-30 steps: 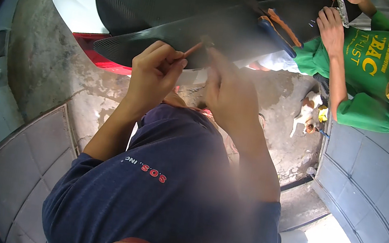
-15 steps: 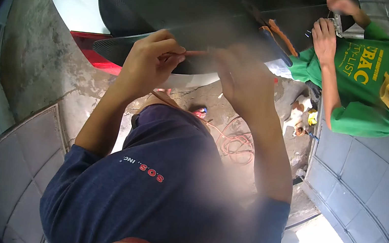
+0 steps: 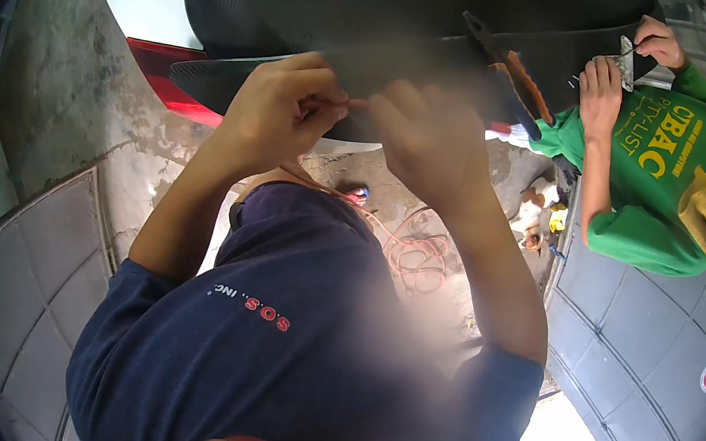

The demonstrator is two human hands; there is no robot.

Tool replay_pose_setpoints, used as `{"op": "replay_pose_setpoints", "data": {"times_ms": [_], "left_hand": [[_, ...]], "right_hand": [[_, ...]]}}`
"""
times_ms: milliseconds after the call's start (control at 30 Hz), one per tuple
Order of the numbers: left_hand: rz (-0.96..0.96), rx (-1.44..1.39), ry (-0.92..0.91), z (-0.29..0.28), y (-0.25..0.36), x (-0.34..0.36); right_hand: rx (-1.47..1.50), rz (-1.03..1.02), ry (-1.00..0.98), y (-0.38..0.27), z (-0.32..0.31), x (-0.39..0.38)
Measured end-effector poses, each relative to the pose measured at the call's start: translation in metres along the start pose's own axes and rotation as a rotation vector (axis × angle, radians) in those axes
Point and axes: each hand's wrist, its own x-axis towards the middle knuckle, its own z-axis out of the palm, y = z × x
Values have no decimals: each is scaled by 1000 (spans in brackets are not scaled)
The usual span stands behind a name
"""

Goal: The person handles electrical wires and a connector at the rear of a vehicle, using pliers to strip insulation and join the wires by hand while another person assists.

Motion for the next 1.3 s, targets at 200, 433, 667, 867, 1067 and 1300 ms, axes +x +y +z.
{"op": "replay_pose_setpoints", "data": {"times_ms": [200, 433, 667, 867, 1067, 1300], "left_hand": [[-23, 56, -40, -3, 2, 3], [-9, 82, -12, -3, 0, 6], [-38, 34, 104, 6, 1, 1], [-72, 42, 111, 7, -1, 1], [-68, 52, 81, 5, -5, 2], [-65, 49, 99, 5, -5, 1]], "right_hand": [[32, -33, 27, 4, 0, 7], [-30, -110, -113, 7, -5, 20], [-31, -157, -233, 6, -6, 33], [-53, -198, -248, 13, -4, 32], [-12, -209, -246, 18, -2, 31], [17, -226, -187, 19, -4, 31]]}}
